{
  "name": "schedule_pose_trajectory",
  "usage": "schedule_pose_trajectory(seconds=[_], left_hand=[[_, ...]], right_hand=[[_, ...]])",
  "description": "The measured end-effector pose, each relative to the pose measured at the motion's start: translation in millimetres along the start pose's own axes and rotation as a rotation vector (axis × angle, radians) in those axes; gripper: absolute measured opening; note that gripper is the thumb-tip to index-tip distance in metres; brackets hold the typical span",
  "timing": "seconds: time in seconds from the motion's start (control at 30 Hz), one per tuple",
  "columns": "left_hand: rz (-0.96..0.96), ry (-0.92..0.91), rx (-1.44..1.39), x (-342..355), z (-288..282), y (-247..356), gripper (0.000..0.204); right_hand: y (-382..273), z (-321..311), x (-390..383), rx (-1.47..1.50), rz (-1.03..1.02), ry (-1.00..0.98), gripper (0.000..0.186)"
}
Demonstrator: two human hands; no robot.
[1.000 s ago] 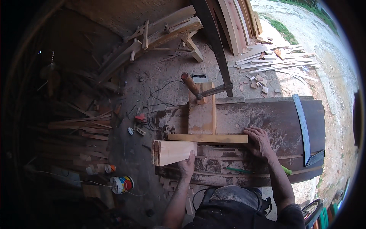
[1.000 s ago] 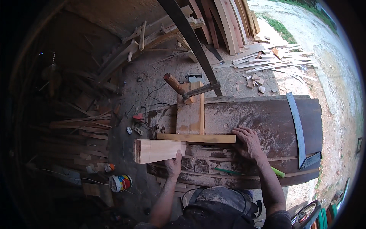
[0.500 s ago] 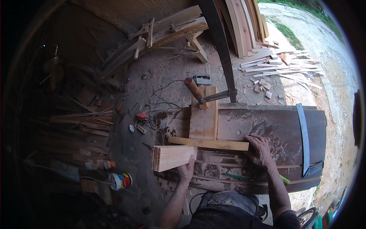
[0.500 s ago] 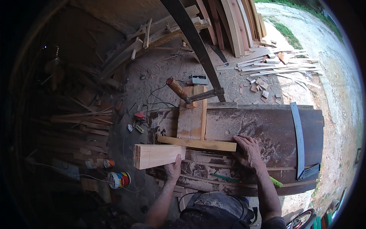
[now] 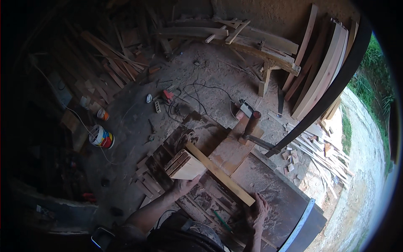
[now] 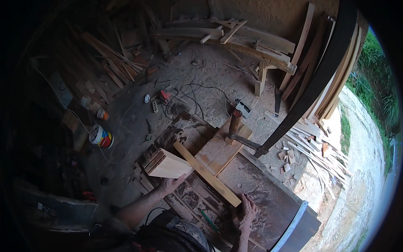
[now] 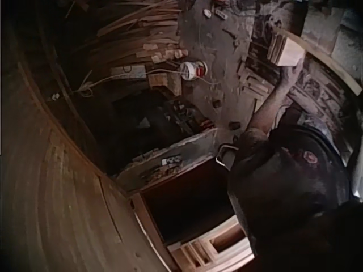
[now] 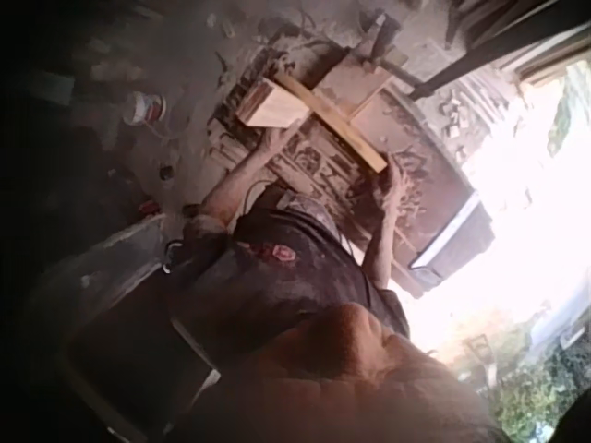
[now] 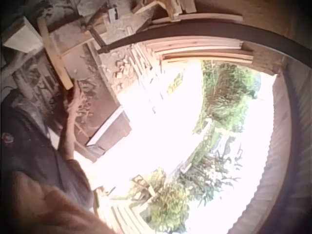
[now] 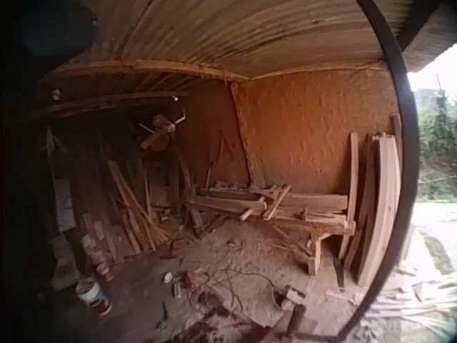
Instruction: The person measures and marks wooden boards using a square and a pencil, and checks the fit of wooden pieces against a larger assembly.
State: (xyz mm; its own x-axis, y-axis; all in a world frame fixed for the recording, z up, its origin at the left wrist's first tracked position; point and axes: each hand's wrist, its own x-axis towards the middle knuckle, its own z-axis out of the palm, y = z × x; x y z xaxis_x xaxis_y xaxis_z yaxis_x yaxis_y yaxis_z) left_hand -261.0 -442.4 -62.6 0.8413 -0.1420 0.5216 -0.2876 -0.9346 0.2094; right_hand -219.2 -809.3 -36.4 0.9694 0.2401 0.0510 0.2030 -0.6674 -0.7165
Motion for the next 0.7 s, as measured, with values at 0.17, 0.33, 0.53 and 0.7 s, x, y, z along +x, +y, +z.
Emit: schedule_pose_trajectory(seconds=[0.17, 0.33, 0.53, 0.7], left_hand=[[0.042, 0.031, 0.099, -13.2, 9.1, -3.3, 0.054], [0.002, -0.055, 0.043, -29.1, 17.9, -12.3, 0.058], [-0.032, -0.069, -0.002, -19.8, 15.6, -8.9, 0.056], [-0.134, -0.05, -0.112, -18.7, 16.0, -6.2, 0.049]], right_hand=[[-2.0, -4.0, 2.2, 0.01, 0.022, -0.014, 0.054], [-8.8, -6.4, 4.9, 0.006, 0.049, -0.023, 0.051], [-8.4, -6.7, 5.8, -0.007, 0.036, -0.008, 0.051], [-2.3, -3.8, 3.3, -0.013, 0.019, -0.005, 0.054]])
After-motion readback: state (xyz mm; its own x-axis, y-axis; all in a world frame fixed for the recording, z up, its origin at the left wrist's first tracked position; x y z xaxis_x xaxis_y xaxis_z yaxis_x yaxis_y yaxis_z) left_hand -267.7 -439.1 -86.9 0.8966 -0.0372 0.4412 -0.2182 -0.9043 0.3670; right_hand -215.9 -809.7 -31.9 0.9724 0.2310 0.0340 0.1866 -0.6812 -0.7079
